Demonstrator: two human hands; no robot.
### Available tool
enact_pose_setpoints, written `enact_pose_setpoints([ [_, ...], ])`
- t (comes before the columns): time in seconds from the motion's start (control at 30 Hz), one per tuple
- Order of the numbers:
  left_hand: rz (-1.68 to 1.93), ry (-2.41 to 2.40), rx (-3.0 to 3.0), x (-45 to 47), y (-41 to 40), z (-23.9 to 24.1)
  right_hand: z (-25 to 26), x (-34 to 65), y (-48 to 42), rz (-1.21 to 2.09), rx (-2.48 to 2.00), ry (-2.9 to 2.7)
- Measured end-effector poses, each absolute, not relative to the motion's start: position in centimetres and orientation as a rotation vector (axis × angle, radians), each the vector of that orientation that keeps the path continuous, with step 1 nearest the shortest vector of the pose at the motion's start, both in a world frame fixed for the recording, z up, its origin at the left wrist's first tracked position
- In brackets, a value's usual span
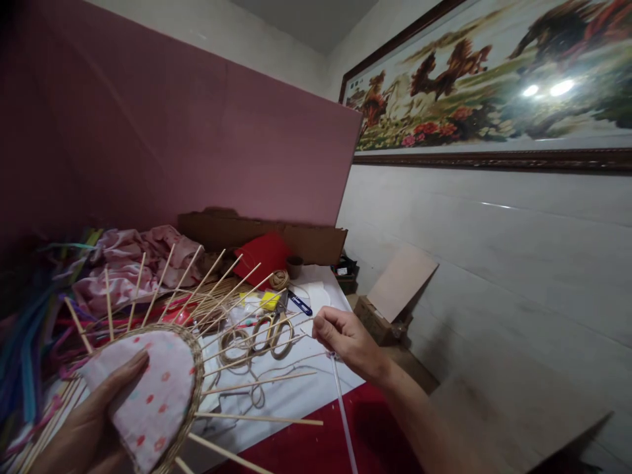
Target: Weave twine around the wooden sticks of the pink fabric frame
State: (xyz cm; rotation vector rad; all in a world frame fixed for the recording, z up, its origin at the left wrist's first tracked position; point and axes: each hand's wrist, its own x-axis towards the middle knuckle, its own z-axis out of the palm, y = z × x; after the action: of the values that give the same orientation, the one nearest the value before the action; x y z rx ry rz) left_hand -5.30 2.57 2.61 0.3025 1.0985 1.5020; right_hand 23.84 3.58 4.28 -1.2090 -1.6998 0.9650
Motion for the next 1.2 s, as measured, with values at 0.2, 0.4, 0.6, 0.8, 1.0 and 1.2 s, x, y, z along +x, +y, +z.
enact_pose_setpoints([
  [0.2, 1.547, 1.101, 0.346, -5.5, 2.6, 2.7, 5.2, 23.9, 2.5, 0.808, -1.385, -2.008],
  [0.4, 1.575, 1.064, 0.426, -6.3, 3.3, 1.0, 6.9, 23.0, -0.1, 0.419, -1.339, -2.124],
  [0.6, 1.594, 1.063, 0.49, -6.3, 3.0, 0.6, 6.8, 20.1, -2.2, 0.252, -1.217, -2.311],
  [0.8, 1.591, 1.091, 0.463, -6.2, 3.0, 0.7, 6.0, 17.9, -3.5, 0.21, -1.1, -2.511],
  [1.0, 1.601, 1.088, 0.464, -6.2, 3.0, 0.6, 6.0, 16.9, -3.5, 0.213, -1.049, -2.532],
  [1.2, 1.599, 1.091, 0.436, -6.2, 3.1, 0.6, 5.1, 17.0, -3.1, 0.2, -0.984, -2.535],
])
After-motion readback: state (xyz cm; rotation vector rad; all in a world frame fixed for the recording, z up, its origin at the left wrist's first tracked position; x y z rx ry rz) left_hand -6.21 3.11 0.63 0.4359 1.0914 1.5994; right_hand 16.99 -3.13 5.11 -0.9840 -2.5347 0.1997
